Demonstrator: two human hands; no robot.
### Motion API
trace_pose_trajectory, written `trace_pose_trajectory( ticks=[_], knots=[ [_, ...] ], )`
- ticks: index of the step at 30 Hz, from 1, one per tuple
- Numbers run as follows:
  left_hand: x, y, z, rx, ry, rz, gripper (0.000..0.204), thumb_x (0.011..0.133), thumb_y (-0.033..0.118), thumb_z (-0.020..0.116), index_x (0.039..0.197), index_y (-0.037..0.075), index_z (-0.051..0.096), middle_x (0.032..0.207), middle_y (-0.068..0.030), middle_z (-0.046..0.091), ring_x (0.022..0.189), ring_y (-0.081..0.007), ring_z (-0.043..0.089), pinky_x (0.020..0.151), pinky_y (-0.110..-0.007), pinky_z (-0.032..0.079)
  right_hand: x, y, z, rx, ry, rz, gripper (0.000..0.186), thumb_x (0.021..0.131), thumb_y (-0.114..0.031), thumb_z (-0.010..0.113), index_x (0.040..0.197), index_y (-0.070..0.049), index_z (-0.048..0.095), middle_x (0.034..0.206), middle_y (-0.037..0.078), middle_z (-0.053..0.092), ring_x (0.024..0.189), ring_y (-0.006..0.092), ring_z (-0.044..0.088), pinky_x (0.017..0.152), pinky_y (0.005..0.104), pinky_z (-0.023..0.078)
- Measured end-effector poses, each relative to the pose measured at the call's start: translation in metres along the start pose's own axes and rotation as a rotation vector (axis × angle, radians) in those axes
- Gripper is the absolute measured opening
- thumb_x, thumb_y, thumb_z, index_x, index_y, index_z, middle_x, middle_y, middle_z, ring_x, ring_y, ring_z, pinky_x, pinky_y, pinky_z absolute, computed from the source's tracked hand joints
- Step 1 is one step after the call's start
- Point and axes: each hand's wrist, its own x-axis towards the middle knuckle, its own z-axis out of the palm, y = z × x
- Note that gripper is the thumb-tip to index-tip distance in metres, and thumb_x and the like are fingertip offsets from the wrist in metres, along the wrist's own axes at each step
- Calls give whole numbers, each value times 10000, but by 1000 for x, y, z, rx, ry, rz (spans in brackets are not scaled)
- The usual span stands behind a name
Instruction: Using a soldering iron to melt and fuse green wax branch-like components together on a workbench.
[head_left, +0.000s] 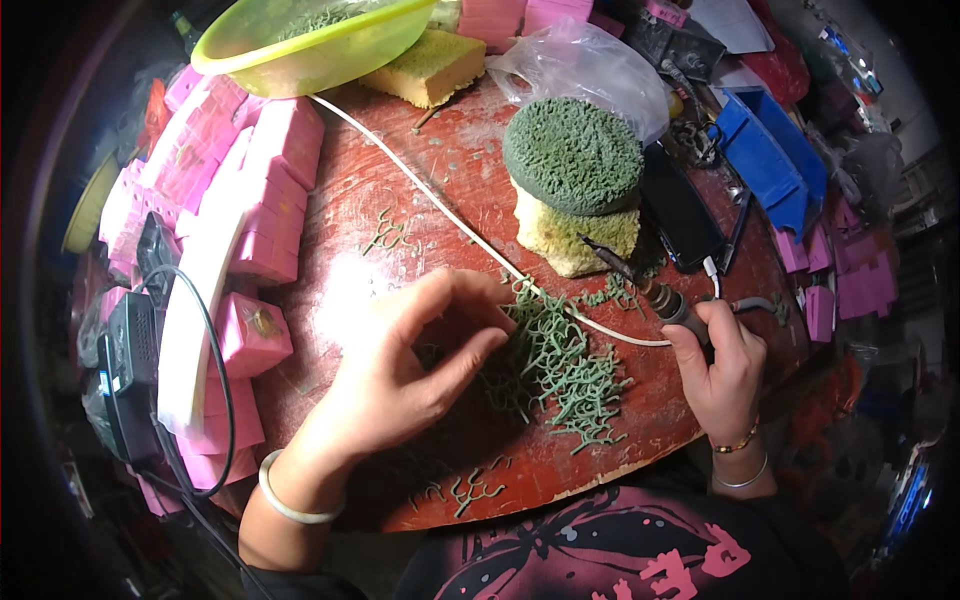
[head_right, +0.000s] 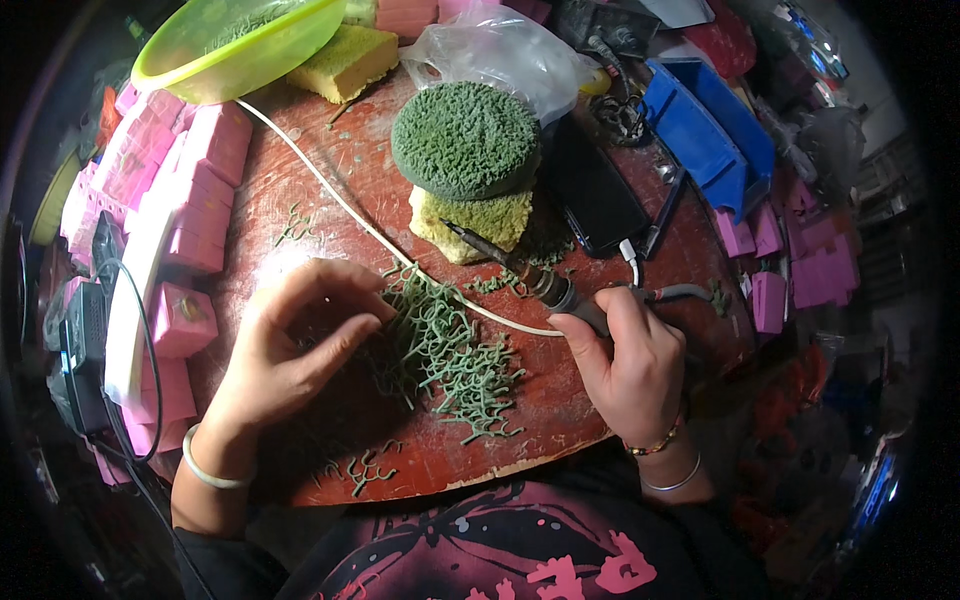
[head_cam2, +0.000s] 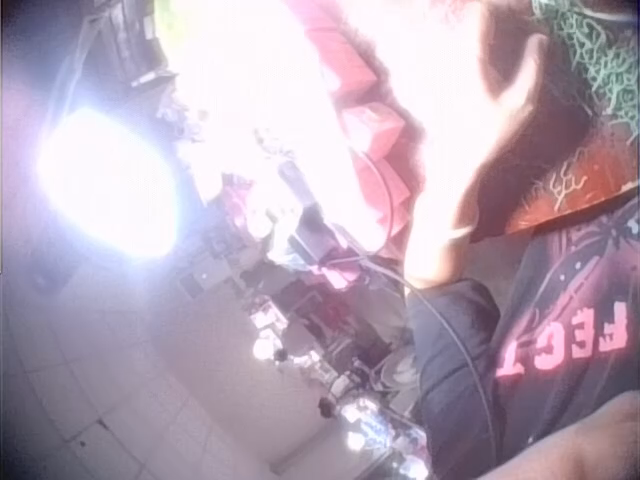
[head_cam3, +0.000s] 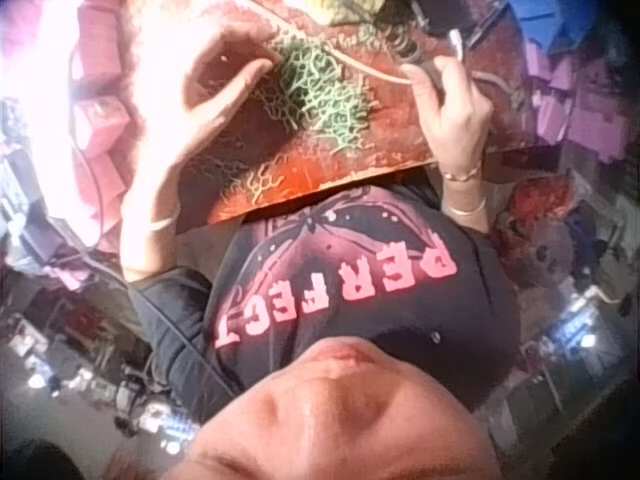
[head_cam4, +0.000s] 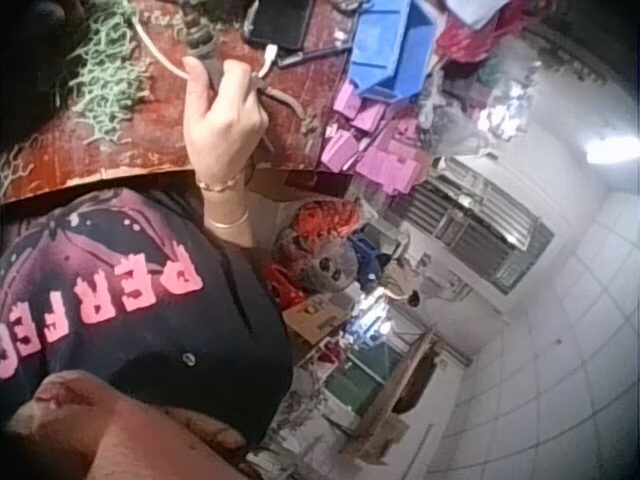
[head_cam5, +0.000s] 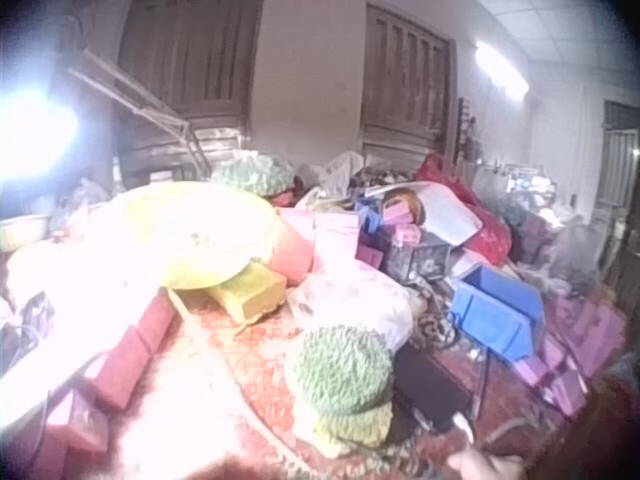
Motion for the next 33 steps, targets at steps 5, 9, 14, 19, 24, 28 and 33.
trace_pose_trajectory(
  ticks=[5,9,14,19,24,28,33],
  knots=[
    [9,9,-25,335,-263,152,264,736,-36,680,989,25,637,906,-68,573,864,-187,570,819,-314,478,0,0,0,6,-6,20,291,878,-246,712,860,-14,537,655,146,519,543,362,541,473,394,415],
    [6,17,-19,436,-431,221,287,684,48,748,957,71,664,923,-97,542,875,-267,547,772,-384,461,1,0,0,7,-3,4,290,879,-241,711,857,-13,534,651,143,514,539,359,535,471,392,411],
    [5,14,-18,553,-459,256,280,688,65,763,948,76,660,922,-105,532,873,-293,543,753,-382,463,0,0,0,10,-15,17,288,878,-237,712,862,-10,537,655,142,518,539,354,539,474,389,412],
    [5,15,-24,511,-481,219,239,693,53,754,908,71,651,902,-96,546,867,-290,553,747,-373,465,-1,-1,0,12,-18,27,287,877,-237,713,866,-10,539,660,141,524,547,353,546,483,389,418],
    [5,13,-29,375,-464,168,205,698,14,728,881,55,647,868,-84,571,848,-274,568,744,-363,467,-1,0,0,9,-23,27,287,878,-241,712,867,-12,540,664,141,527,557,355,550,487,391,420],
    [6,10,-30,453,-379,185,197,707,-19,692,889,38,644,875,-98,580,849,-278,577,744,-364,470,-1,0,0,20,-21,22,288,880,-245,710,864,-14,538,663,139,527,555,351,550,486,390,419],
    [5,11,-26,549,-328,175,164,695,-15,689,832,41,618,848,-106,553,839,-295,565,734,-372,469,-1,0,0,14,-26,31,287,881,-245,709,861,-15,539,663,135,529,551,342,551,483,385,419]
  ],
)
